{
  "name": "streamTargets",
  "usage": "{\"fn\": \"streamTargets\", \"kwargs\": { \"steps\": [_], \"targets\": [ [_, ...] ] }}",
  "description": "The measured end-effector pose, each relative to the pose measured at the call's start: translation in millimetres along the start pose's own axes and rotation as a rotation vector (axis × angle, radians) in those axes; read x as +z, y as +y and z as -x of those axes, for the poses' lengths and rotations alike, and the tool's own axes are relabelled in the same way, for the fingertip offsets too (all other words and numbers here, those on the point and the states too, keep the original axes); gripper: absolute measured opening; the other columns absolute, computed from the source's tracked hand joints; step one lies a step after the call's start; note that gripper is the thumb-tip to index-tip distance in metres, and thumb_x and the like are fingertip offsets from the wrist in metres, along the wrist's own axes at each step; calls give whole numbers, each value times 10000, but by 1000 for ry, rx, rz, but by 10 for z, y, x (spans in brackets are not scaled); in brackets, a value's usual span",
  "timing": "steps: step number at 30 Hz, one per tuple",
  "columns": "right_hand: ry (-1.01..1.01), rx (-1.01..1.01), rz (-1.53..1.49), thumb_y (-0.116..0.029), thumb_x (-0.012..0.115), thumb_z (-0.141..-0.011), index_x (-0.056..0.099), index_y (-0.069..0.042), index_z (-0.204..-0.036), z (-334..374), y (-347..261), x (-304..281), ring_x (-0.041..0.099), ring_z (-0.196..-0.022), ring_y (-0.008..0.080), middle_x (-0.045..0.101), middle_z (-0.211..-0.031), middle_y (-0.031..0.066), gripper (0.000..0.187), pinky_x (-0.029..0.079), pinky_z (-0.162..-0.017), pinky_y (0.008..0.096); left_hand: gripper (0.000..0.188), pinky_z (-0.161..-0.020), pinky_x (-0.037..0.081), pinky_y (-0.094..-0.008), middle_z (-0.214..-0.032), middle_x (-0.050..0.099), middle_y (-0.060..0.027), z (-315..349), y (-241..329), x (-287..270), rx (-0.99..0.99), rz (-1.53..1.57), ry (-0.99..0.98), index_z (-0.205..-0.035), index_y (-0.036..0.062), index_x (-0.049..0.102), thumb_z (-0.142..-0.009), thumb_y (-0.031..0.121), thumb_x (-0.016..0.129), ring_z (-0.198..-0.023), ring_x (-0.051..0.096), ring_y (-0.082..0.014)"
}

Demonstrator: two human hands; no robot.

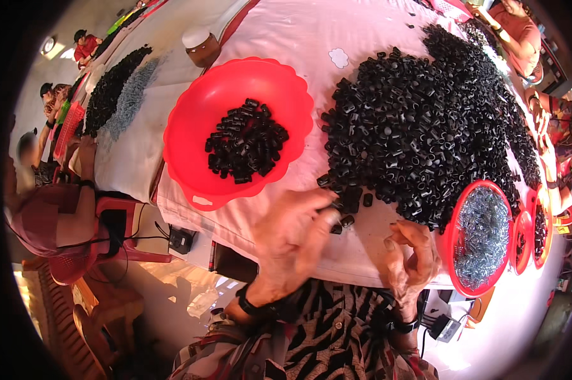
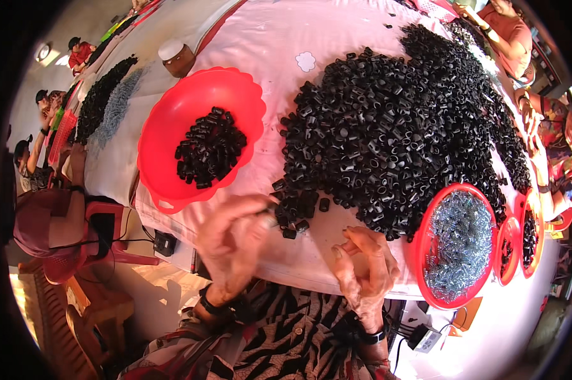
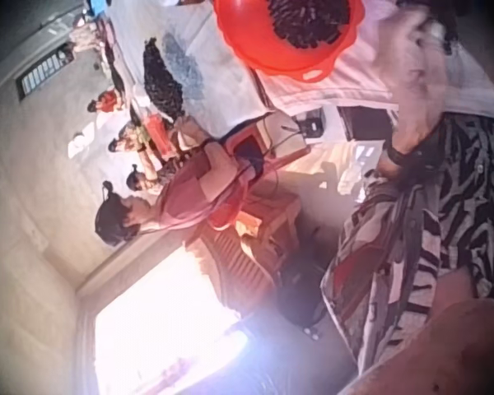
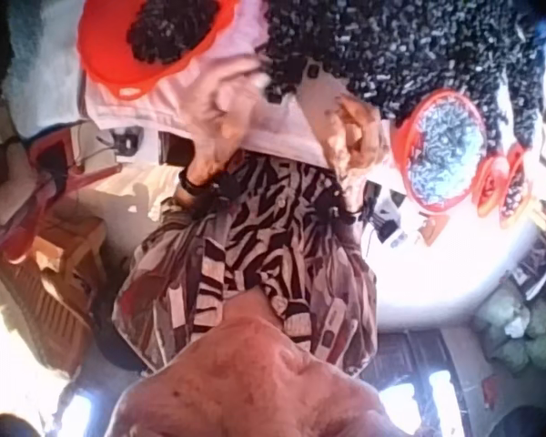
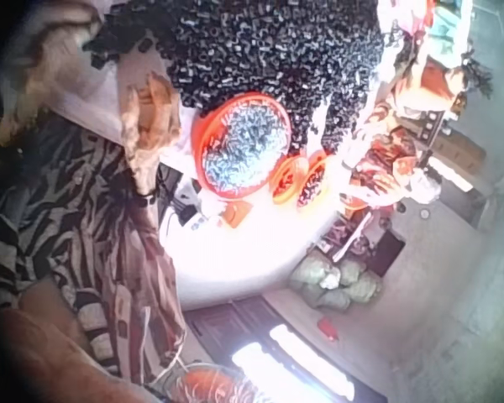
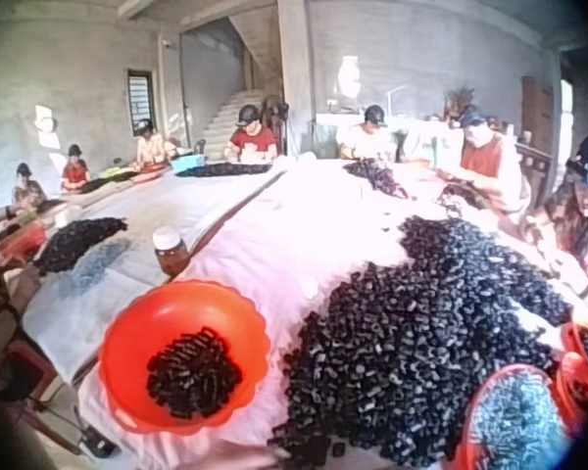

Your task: Sorting small black plastic shoe components and silver eyelets from a large pile into separate trays on a work table.

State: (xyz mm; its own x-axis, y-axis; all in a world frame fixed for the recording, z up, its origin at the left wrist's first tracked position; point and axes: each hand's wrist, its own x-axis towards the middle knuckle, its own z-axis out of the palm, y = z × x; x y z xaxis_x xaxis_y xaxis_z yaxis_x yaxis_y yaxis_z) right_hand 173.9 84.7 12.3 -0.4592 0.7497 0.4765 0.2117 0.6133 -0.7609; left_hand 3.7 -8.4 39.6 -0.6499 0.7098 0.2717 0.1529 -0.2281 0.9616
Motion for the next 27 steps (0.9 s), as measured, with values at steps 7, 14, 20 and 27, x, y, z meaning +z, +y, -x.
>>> {"fn": "streamTargets", "kwargs": {
  "steps": [7,14,20,27],
  "targets": [
    [5,88,-8,-30,713,-816,659,9,-1006,-66,-68,23,680,-721,192,692,-936,141,202,531,-665,307,229,-744,525,-331,-1006,680,-155,-426,70,-328,372,-716,428,-1020,4,673,-797,-41,694,-828,654,-246],
    [36,151,-81,-4,687,-841,664,7,-1004,-5,43,28,680,-728,191,694,-925,139,165,523,-662,288,229,-703,530,-323,-988,662,-142,-213,-48,-109,210,-298,3,-1040,-17,654,-824,-94,658,-836,656,-244],
    [8,107,-100,62,700,-802,673,10,-978,4,24,0,609,-602,117,698,-908,117,185,477,-572,229,355,-760,544,-334,-1108,664,-138,-261,-63,-68,251,-719,-144,-1110,15,659,-769,-56,728,-913,665,-250],
    [-10,92,-115,85,700,-788,681,2,-919,41,-8,-8,549,-569,79,679,-852,74,156,419,-507,202,496,-801,530,-408,-1134,579,-117,-79,-160,-194,129,-656,-279,-1130,47,640,-670,25,823,-1012,586,-322]
  ]
}}
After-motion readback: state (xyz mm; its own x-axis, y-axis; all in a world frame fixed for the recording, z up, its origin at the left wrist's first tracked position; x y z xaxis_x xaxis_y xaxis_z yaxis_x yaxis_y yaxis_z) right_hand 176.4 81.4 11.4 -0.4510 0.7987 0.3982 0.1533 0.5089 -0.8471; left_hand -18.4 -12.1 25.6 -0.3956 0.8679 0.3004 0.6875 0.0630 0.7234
